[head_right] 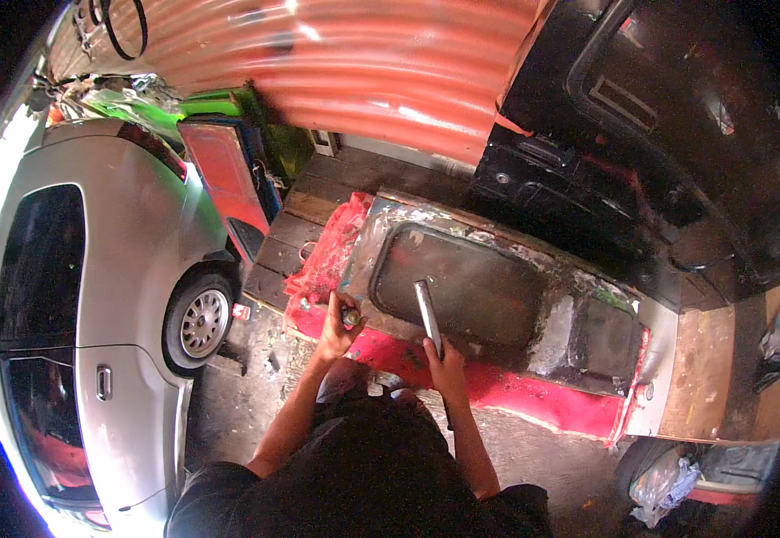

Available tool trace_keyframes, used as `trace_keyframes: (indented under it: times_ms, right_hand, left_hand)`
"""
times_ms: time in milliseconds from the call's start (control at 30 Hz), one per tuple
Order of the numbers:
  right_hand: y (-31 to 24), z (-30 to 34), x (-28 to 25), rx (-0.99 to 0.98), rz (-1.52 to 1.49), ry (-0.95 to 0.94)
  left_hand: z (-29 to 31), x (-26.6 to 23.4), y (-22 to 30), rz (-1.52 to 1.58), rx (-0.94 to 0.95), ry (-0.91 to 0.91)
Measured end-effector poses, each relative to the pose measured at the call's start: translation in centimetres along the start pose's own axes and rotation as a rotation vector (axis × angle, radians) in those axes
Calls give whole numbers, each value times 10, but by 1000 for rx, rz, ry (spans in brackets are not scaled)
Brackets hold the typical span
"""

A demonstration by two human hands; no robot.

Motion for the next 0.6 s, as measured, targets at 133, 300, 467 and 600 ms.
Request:
trace_keyframes:
  times_ms: [133, 300, 467, 600]
  right_hand:
    - [6, -14, 5, -28, -55, 28]
    - [-6, -32, 23, 52, -112, -19]
    - [-32, -51, 39, 146, -177, -63]
    - [-26, -74, 62, 112, -201, -9]
  left_hand:
    - [-29, 10, 10, -194, 181, -88]
    - [-66, -4, 6, -88, 79, -144]
    - [-100, -22, 7, -140, 117, -107]
    - [-129, -29, -4, -106, 90, -188]
Point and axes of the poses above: each hand's wrist, its own z-axis away from the middle knuckle, its own x-axis out of the palm, y = z × x, the point moved 5 cm from there along -z, towards the middle knuckle, and after that the axes turned 15 degrees about z, right-handed, at the moved point
